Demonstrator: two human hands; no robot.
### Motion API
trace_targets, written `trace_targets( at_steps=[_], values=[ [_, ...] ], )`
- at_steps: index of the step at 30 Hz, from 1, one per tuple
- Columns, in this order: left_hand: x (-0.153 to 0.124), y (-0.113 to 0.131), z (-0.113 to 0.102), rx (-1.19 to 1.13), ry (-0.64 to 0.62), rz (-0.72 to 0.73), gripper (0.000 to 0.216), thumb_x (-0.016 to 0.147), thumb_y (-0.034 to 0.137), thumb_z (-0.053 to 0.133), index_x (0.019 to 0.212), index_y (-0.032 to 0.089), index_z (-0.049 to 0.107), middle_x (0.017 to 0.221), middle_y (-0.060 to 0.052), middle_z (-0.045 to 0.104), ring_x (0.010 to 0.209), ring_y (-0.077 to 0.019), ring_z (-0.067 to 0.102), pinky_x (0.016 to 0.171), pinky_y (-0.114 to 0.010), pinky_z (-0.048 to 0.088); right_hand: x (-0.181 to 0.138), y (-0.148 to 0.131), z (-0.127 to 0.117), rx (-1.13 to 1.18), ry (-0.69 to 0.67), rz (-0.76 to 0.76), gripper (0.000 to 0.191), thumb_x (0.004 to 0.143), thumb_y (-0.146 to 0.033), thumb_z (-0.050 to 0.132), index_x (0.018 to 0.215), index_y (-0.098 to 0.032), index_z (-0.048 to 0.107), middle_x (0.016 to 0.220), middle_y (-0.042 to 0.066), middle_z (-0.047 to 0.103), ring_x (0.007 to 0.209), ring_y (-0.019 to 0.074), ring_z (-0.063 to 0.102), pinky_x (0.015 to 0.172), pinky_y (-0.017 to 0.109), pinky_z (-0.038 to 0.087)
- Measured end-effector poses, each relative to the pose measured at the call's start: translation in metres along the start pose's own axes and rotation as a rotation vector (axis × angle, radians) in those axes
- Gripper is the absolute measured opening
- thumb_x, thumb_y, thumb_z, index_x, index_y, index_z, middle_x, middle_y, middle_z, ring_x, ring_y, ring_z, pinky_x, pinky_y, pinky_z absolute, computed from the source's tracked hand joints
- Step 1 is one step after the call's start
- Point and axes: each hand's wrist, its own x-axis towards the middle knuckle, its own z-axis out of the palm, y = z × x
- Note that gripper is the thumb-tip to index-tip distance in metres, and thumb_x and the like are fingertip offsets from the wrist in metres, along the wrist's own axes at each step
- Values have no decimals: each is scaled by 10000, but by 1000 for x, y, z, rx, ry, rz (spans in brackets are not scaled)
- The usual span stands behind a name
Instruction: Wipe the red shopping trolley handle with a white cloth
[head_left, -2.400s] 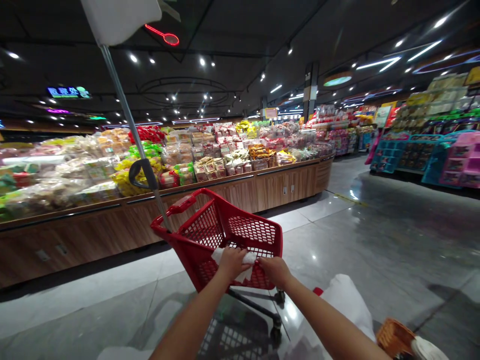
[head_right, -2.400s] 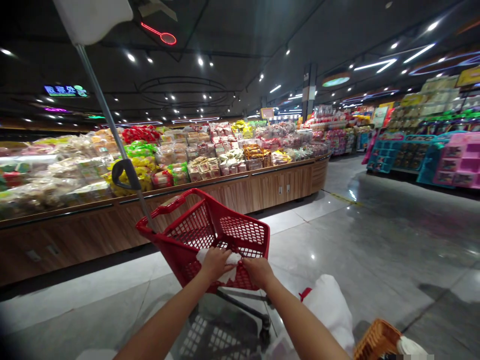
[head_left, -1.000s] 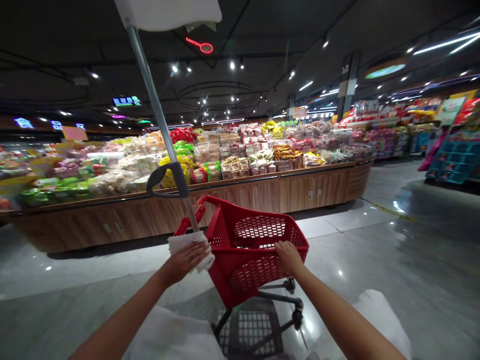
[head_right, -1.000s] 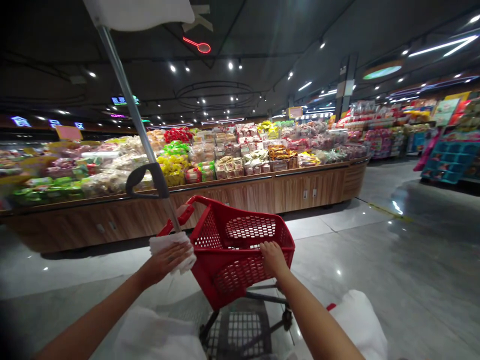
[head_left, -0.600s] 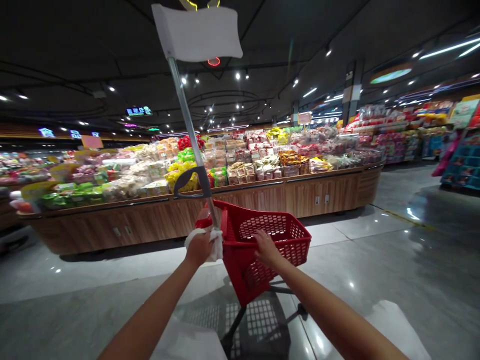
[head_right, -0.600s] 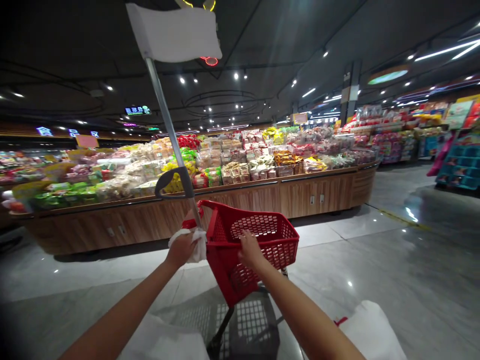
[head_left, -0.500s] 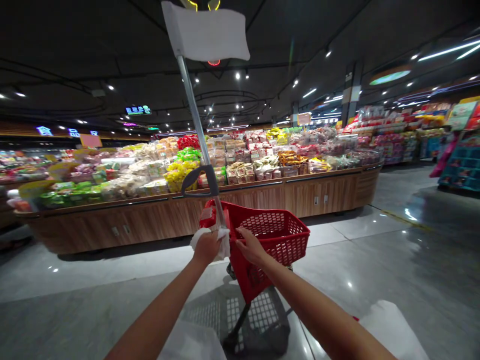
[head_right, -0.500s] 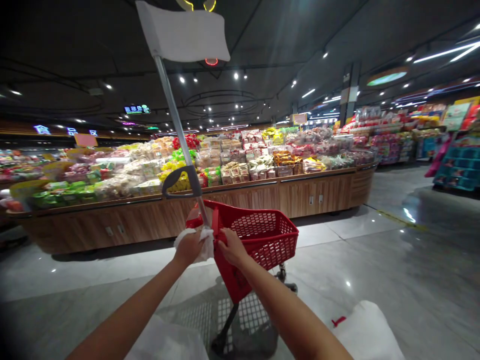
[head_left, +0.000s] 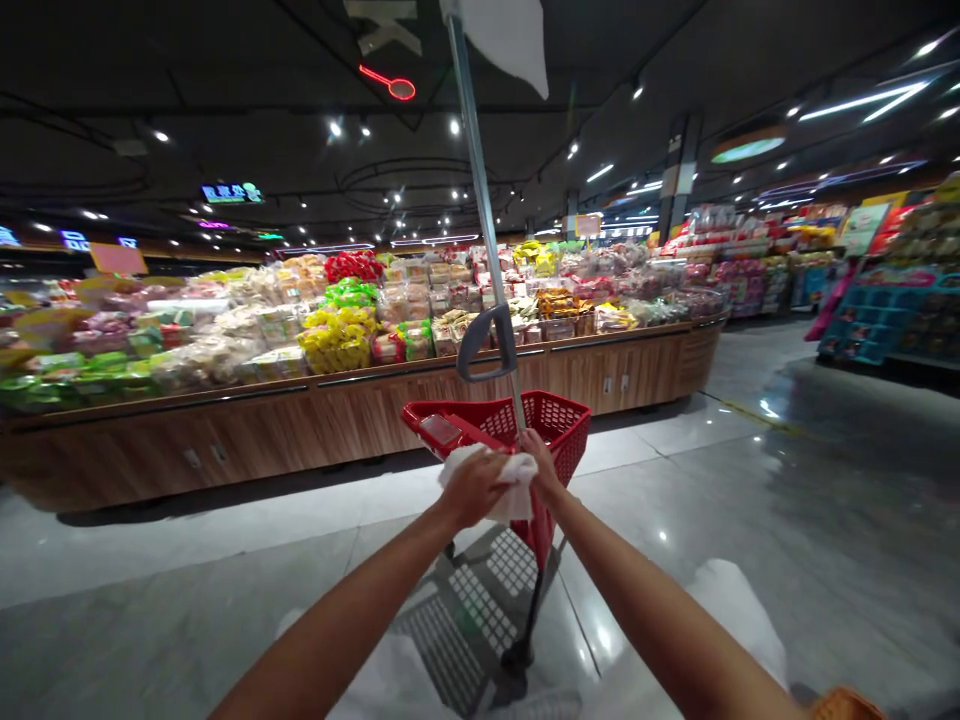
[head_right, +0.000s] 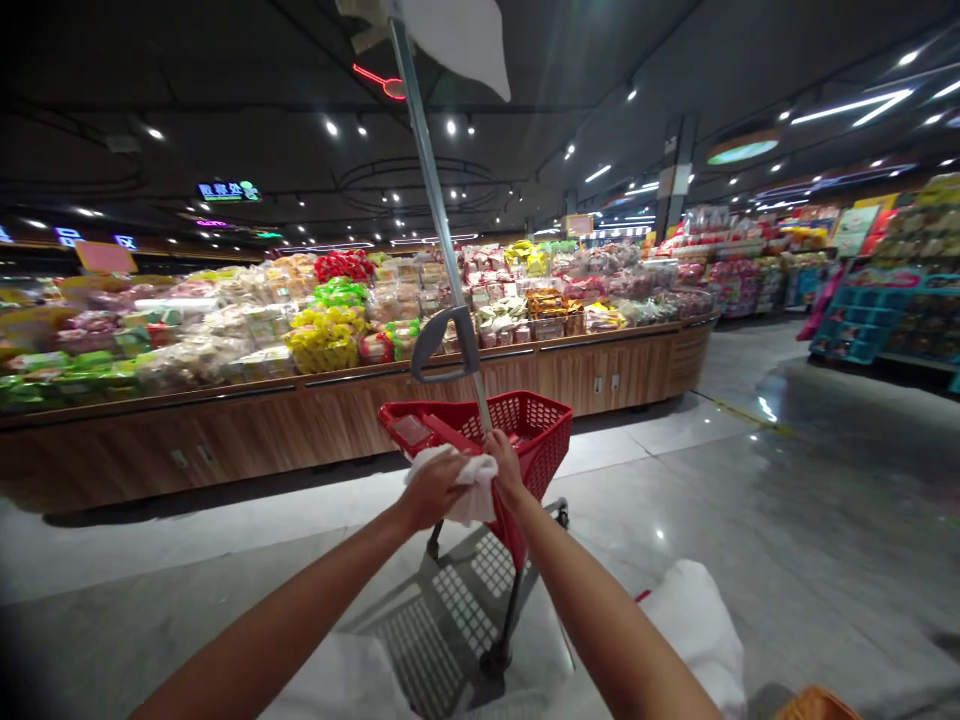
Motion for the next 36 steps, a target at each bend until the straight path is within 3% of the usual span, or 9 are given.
trace_targets(
  at_steps=[5,11,14,17,19,21,26,30,36],
  values=[
    [22,7,13,-67,-231,99,336,883,339,519,1186,220,606,1185,-78,655,1105,-225,589,1000,-364,435,8,-12,-30,-98,-98,33,349,722,-525,618,718,-213,462,635,-69,440,582,101,396,549,219,331],
    [15,-70,-17,27,-100,-274,340,885,269,461,1181,185,604,1204,-91,647,1120,-254,583,960,-386,468,11,-21,-65,-189,-155,-9,365,604,-392,721,700,-211,420,608,-94,386,564,81,349,527,199,286],
    [19,-85,-19,97,-67,-414,342,895,244,429,1175,165,609,1110,-117,685,1021,-274,632,883,-401,498,13,-26,-83,-255,-185,-30,295,603,-341,669,714,-212,427,606,-90,385,564,92,370,542,212,317],
    [29,-70,-3,93,-41,-387,355,924,335,422,1180,177,611,1173,-102,667,1105,-260,597,965,-388,456,7,-45,-93,-517,-36,-85,268,656,-277,571,907,-196,525,725,-29,514,687,155,492,659,280,415],
    [36,-54,10,69,-3,-358,389,943,386,391,1187,177,609,1229,-94,642,1171,-244,558,1030,-381,410,-1,-65,-88,-773,188,-180,431,698,-229,514,1126,-179,518,979,67,586,926,226,537,822,365,428],
    [41,-42,21,50,28,-341,416,956,403,358,1190,167,608,1234,-95,639,1191,-233,545,1060,-376,383,-12,-83,-73,-1004,248,-295,492,756,-208,482,1246,-169,487,1202,126,538,1129,266,480,944,407,380],
    [48,-27,34,43,111,-319,428,963,420,332,1161,167,616,1153,-83,674,1106,-210,592,1022,-353,416,-32,-94,-20,-1448,-185,-236,442,946,-360,365,1311,-146,494,1046,133,646,957,235,607,820,329,450],
    [51,-18,37,74,135,-374,424,951,404,364,1174,143,611,1170,-117,661,1117,-240,589,1004,-373,425,-33,-79,-16,-1645,-265,-233,526,982,-410,275,1388,-108,420,951,167,673,821,248,646,693,333,466],
    [62,7,39,117,64,-354,422,937,422,391,1184,160,610,1200,-118,652,1149,-259,563,1025,-393,383,-30,-75,-32,-1670,-276,-333,454,990,-375,272,1288,-148,529,960,152,679,807,229,650,682,311,470]
  ],
)
